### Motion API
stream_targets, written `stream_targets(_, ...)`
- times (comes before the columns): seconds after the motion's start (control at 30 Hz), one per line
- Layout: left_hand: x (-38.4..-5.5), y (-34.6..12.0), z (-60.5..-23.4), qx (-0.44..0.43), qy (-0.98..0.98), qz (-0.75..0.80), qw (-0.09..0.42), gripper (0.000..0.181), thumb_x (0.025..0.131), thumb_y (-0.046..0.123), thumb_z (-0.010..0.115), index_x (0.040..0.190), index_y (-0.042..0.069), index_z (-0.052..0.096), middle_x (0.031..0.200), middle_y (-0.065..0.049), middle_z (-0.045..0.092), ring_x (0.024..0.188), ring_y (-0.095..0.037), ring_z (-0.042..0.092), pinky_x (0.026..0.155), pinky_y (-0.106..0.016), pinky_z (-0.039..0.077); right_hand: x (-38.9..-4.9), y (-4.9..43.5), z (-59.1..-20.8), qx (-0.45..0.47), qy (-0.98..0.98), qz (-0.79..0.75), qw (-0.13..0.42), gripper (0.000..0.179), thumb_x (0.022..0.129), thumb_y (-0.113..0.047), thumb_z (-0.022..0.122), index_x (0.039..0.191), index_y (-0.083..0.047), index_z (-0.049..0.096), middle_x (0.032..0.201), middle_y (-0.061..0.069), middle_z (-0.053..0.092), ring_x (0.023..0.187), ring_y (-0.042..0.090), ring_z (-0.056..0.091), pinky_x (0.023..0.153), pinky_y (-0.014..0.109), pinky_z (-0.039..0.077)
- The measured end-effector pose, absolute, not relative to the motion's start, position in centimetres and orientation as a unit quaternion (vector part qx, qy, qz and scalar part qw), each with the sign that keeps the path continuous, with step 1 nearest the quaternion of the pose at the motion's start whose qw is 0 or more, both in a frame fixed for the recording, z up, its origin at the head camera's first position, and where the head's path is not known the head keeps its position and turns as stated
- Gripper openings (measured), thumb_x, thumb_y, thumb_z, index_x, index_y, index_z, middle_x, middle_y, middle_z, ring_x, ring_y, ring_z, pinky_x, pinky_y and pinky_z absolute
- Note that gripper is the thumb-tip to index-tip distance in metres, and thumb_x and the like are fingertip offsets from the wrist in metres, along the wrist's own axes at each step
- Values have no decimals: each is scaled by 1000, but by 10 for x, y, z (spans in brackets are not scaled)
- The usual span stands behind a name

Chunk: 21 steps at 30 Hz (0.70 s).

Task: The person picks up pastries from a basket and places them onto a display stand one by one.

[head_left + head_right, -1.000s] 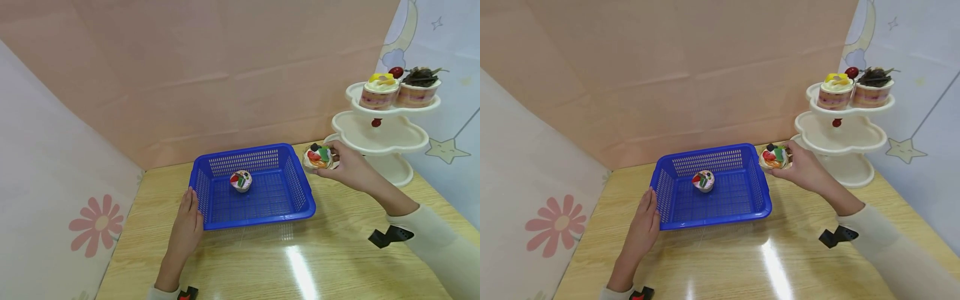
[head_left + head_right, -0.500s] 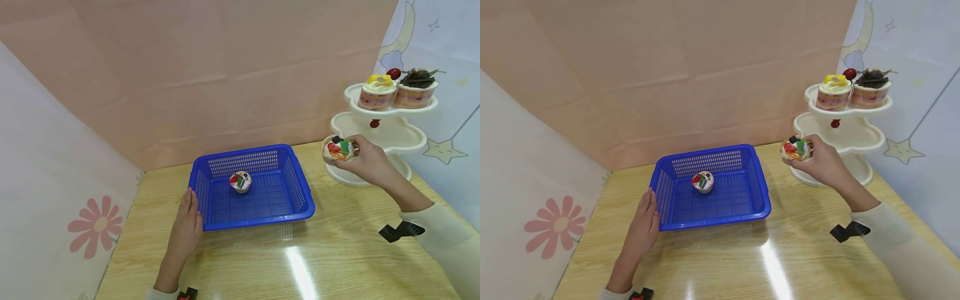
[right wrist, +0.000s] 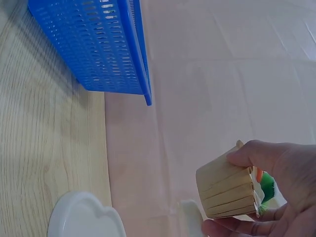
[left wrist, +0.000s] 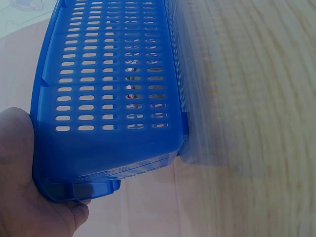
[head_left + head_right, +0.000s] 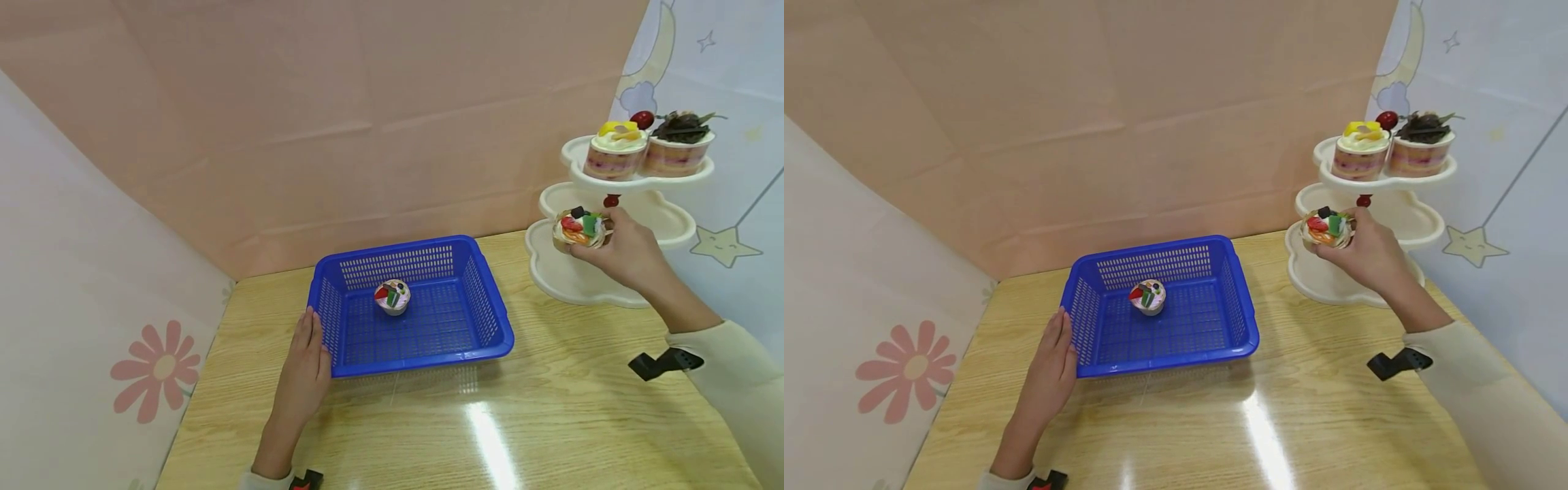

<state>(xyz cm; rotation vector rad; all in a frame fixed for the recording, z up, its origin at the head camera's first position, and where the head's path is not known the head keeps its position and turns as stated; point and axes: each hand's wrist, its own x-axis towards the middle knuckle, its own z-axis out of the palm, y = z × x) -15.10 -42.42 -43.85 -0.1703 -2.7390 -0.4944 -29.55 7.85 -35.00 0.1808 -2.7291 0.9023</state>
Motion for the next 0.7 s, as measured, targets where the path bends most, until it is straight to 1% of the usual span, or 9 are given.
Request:
stream_targets(0.27, -150, -423, -438, -50, -969, -171, 172, 53, 99, 17, 38, 146, -4, 25, 156, -14, 14, 144, -23, 8, 111, -48, 23, -299, 85, -346, 29, -945, 301, 122, 85, 79, -47, 69, 132, 10, 33, 113, 36, 48, 96, 48, 49, 72, 56, 39)
stream_targets(0.4, -150, -424, -439, -55, -968, -174, 171, 53, 99, 17, 38, 146, -4, 25, 156, -14, 13, 144, -24, 8, 111, -49, 23, -301, 90, -347, 18, -945, 301, 125, 85, 81, -49, 67, 133, 10, 34, 113, 36, 49, 97, 49, 49, 71, 57, 39)
stream_targets(0.53, -151, -425, -440, -66, -965, -179, 177, 53, 99, 15, 39, 145, -6, 24, 155, -16, 14, 143, -26, 10, 110, -49, 23, -305, 96, -348, 16, -942, 305, 140, 81, 81, -46, 67, 135, 5, 36, 114, 35, 51, 97, 50, 49, 69, 57, 38)
stream_targets(0.6, -151, -425, -440, -70, -964, -182, 179, 53, 99, 15, 39, 145, -6, 24, 155, -17, 14, 143, -27, 10, 110, -49, 23, -307, 98, -348, 14, -940, 308, 143, 81, 81, -46, 67, 137, 2, 35, 116, 34, 51, 98, 50, 49, 69, 58, 38)
stream_targets(0.7, -151, -425, -440, -70, -964, -183, 179, 53, 99, 15, 38, 145, -5, 23, 155, -16, 14, 143, -26, 9, 110, -50, 23, -309, 102, -348, 5, -940, 312, 135, 85, 81, -49, 67, 140, 2, 32, 118, 34, 49, 100, 51, 47, 70, 60, 37)
